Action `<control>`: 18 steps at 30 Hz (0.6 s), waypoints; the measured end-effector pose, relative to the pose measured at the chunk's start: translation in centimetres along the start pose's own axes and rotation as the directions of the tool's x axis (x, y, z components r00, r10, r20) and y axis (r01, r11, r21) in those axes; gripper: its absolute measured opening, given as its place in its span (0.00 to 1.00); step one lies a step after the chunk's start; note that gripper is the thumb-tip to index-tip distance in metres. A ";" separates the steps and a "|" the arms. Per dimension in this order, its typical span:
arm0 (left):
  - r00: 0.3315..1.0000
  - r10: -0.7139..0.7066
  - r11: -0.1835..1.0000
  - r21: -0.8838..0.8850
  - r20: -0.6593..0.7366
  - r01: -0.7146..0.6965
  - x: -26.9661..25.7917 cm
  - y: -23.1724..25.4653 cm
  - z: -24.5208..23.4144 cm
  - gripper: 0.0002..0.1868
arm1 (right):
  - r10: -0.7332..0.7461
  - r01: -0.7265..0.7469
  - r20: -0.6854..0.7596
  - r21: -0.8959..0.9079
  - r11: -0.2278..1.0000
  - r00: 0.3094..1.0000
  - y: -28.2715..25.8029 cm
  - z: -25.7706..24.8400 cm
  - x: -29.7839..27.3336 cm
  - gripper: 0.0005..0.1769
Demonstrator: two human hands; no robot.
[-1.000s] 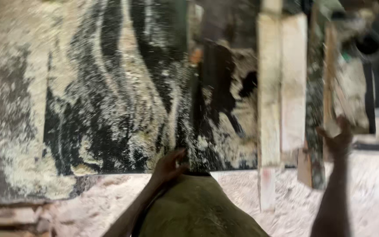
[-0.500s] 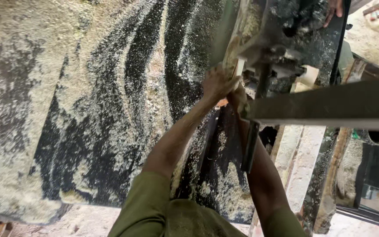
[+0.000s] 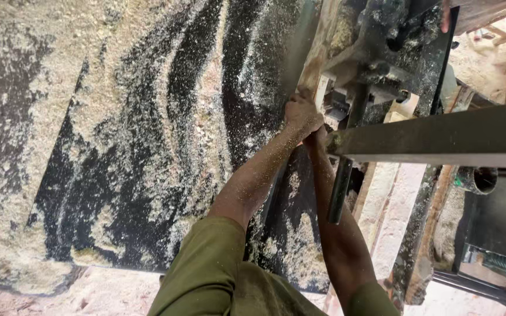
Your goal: The person uses a band saw to cut various pieces of wood, feeding them through the blade and then stacking the cut pieces to the side.
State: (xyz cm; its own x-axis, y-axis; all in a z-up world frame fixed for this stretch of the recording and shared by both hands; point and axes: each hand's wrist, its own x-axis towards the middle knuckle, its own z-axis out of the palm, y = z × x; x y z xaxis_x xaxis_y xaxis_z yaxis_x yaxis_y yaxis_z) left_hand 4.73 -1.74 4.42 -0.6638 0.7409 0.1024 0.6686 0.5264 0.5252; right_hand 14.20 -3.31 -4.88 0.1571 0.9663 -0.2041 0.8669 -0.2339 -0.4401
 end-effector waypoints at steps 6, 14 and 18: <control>0.844 0.187 0.979 -0.024 0.503 -0.202 -1.6 -4.2 -2.8 0.56 | 0.032 -0.029 0.047 -0.057 0.998 0.998 1.4 1.1 -3.9 0.39; 0.803 0.232 0.971 -0.172 0.549 -0.164 -6.9 -8.2 -6.9 0.53 | 0.026 -0.012 0.075 -0.177 0.984 0.997 2.4 1.5 -10.9 0.34; 0.661 0.354 0.929 -0.167 0.661 -0.331 -7.6 -11.1 -8.3 0.54 | -0.009 0.022 0.072 -0.180 0.983 0.997 2.5 1.9 -14.5 0.34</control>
State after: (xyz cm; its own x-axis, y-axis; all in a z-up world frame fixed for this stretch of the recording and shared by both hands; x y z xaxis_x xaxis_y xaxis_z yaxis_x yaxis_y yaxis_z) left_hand -0.42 -16.67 4.85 0.0193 0.9522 -0.3047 0.7848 0.1744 0.5947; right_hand 13.20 -18.14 -4.69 0.1147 0.9582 -0.2622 0.9412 -0.1893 -0.2800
